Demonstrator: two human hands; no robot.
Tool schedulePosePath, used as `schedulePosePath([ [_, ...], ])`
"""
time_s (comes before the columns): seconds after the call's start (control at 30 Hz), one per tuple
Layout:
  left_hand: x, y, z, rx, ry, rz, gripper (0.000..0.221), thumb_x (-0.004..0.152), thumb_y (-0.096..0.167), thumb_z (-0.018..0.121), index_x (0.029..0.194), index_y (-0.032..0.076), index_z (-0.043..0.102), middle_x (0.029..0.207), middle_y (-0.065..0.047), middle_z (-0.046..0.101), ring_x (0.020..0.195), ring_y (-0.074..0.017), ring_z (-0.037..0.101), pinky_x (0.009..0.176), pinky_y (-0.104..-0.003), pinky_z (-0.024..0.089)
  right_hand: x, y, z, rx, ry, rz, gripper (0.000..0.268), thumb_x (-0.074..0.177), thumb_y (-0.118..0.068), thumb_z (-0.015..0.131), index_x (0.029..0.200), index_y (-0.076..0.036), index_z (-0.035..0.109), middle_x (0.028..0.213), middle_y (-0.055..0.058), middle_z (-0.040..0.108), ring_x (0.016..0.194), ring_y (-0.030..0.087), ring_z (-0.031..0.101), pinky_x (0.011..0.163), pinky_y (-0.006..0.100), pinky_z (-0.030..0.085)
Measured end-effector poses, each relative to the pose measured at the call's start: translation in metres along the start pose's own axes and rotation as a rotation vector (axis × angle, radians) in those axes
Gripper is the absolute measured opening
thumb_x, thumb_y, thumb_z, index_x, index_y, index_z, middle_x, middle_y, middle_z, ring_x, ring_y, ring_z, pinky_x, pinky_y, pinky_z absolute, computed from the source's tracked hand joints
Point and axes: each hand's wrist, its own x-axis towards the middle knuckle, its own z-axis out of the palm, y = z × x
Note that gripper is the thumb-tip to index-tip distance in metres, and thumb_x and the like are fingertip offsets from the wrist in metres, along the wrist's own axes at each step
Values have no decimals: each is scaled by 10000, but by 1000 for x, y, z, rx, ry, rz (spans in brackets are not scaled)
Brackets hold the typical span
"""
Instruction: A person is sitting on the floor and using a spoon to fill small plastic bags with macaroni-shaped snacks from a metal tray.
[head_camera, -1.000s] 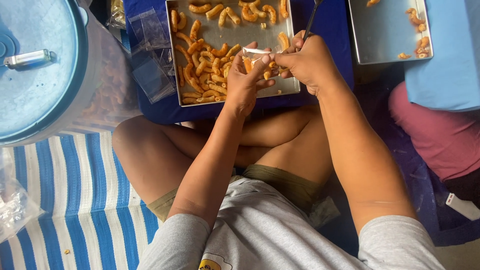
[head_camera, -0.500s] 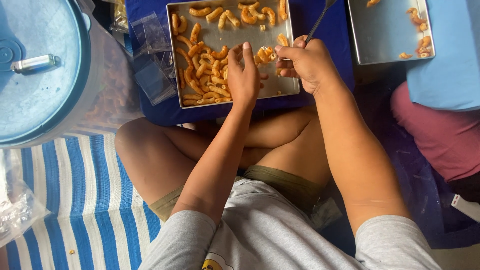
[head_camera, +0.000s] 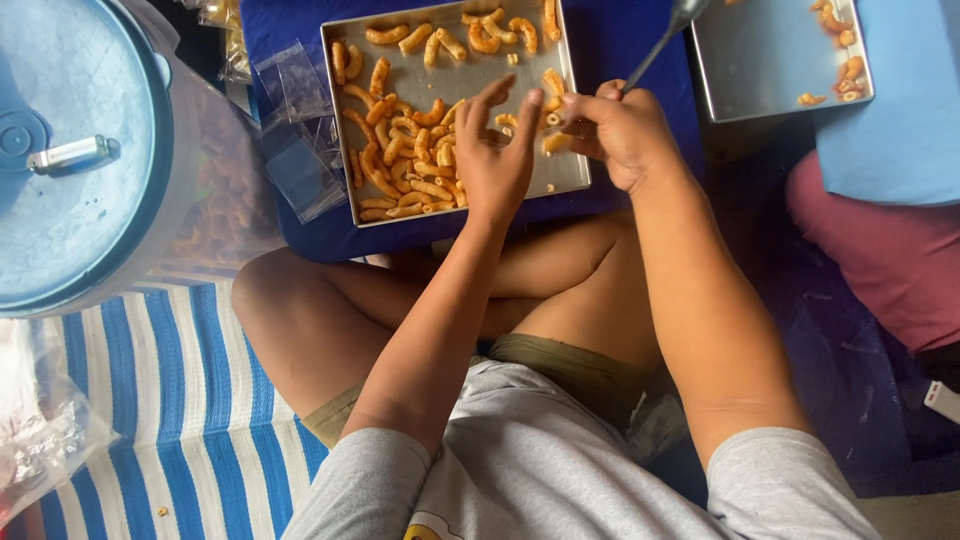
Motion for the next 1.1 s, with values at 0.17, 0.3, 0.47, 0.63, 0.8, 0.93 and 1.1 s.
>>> schedulePosePath([
  [0.17, 3, -10, -32, -111, 48, 121, 405, 1068, 373, 550, 1354, 87, 543, 1239, -116, 578, 1034, -179, 616, 764, -278, 552, 22, -7, -68, 83, 63, -83, 340, 961, -65, 761, 854, -162, 453, 890, 125, 743, 674, 141, 730, 512, 200, 591],
  [0.3, -1, -22, -86, -207, 92, 191, 340, 1114, 200, 587, 1420, 107, 471, 1253, -123, 578, 947, -160, 663, 772, -256, 622, 48, -3, -144, 153, 190, -268, 385, 1020, -86, 788, 1005, -180, 415, 955, 51, 704, 857, 153, 777, 621, 262, 632],
  [0.47, -11, -47, -142, -127, 169, 135, 334, 1093, 98, 602, 1403, 91, 479, 1289, -126, 562, 1052, -170, 606, 850, -280, 544, 76, 0, -206, 133, 445, -253, 313, 1005, -39, 714, 1048, -164, 430, 1073, 29, 752, 908, 114, 792, 712, 229, 671],
  [0.63, -19, -61, -186, -17, 267, 99, 328, 1063, 57, 639, 1366, 89, 518, 1265, -107, 569, 1061, -149, 569, 815, -257, 460, 115, 23, -271, -354, 657, -123, 345, 993, -290, 696, 1166, -107, 462, 1081, 26, 719, 907, 51, 823, 744, 186, 798],
  [0.8, -24, -57, -216, 125, 307, 119, 342, 1037, 4, 648, 1347, 63, 518, 1178, -124, 630, 802, -135, 554, 741, -254, 477, 107, 36, -290, -1193, 904, -543, 226, 990, -129, 694, 1159, 6, 633, 1081, 138, 600, 910, 231, 708, 772, 340, 616],
  [0.93, -11, -64, -232, 393, 222, 218, 380, 969, -20, 705, 1311, 17, 545, 1234, -165, 609, 1052, -292, 693, 919, -396, 548, 74, 41, -223, -933, 730, -815, 254, 967, 59, 553, 1191, 137, 462, 1222, 346, 584, 1074, 354, 810, 908, 321, 720],
  [1.1, 9, -115, -236, 927, -1, 317, 256, 963, 264, 744, 1190, 160, 803, 1355, -76, 646, 1169, -346, 582, 966, -478, 472, 14, 51, -111, -1013, 619, -1106, 189, 828, 155, 505, 990, 59, 488, 969, 175, 475, 810, 314, 472, 812, 417, 457],
])
